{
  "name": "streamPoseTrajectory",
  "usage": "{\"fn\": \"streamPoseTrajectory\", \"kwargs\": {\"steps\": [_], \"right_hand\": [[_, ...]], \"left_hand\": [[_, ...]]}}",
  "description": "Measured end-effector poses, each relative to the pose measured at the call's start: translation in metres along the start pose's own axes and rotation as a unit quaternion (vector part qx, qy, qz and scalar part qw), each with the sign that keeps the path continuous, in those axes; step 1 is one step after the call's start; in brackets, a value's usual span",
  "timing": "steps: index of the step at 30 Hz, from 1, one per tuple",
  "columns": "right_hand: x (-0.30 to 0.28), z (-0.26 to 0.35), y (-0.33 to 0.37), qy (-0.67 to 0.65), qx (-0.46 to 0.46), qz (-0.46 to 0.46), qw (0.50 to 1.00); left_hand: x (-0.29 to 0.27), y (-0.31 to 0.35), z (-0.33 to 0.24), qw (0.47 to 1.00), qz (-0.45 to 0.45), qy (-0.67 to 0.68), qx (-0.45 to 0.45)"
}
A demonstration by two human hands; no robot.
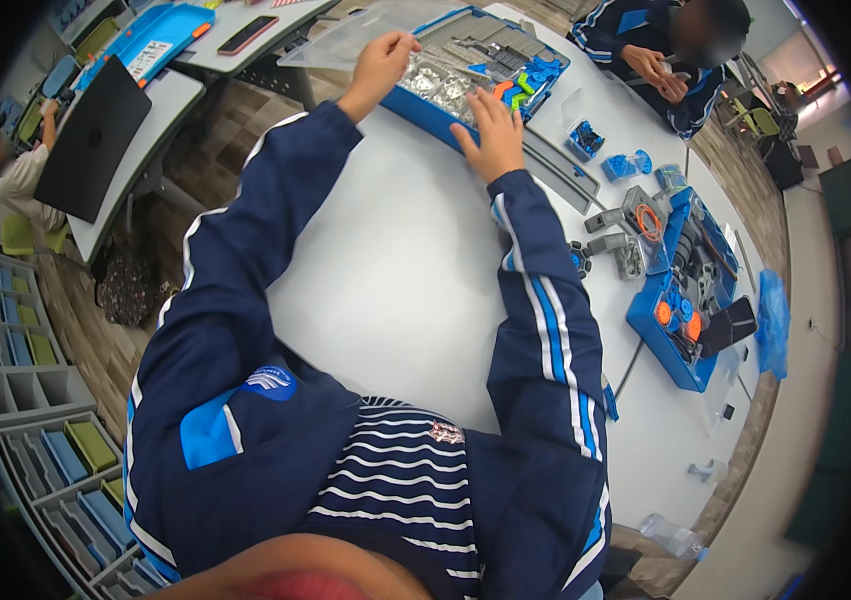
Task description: The person sorts small white plastic components on a white table, picking them up one by one and placing them into a blue compartmentalized tray. The person occasionally adjusts the pile and continues transferring pieces into the tray until the table is mostly cleared.
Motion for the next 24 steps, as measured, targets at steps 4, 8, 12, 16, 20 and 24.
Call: {"fn": "streamPoseTrajectory", "kwargs": {"steps": [4,8,12,16,20,24], "right_hand": [[-0.02,0.01,0.01,-0.117,-0.016,-0.099,0.988],[-0.04,-0.001,0.026,-0.164,-0.002,-0.206,0.965],[-0.025,-0.002,0.028,-0.099,0.006,-0.165,0.981],[-0.023,-0.006,0.026,-0.037,0.021,-0.142,0.989],[-0.024,-0.008,0.021,-0.029,0.021,-0.108,0.993],[-0.032,-0.003,0.025,-0.092,-0.004,-0.16,0.983]], "left_hand": [[0.044,-0.024,0.021,0.995,0.01,-0.087,0.045],[0.041,-0.017,0.017,0.981,-0.02,-0.137,0.138],[0.059,-0.003,0.023,0.954,0.097,-0.232,0.163],[0.075,0.009,0.029,0.897,0.167,-0.356,0.201],[0.08,0.013,0.022,0.864,0.166,-0.424,0.216],[0.081,0.032,-0.03,0.872,0.077,-0.35,0.334]]}}
Point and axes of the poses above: each hand's wrist, its own y-axis away from the middle knuckle, its own x-axis out of the palm, z = x × y, the point moved 10 cm from there along -y, towards the middle knuckle, and after that the axes turned 13 degrees about -y, right-handed, at the moved point
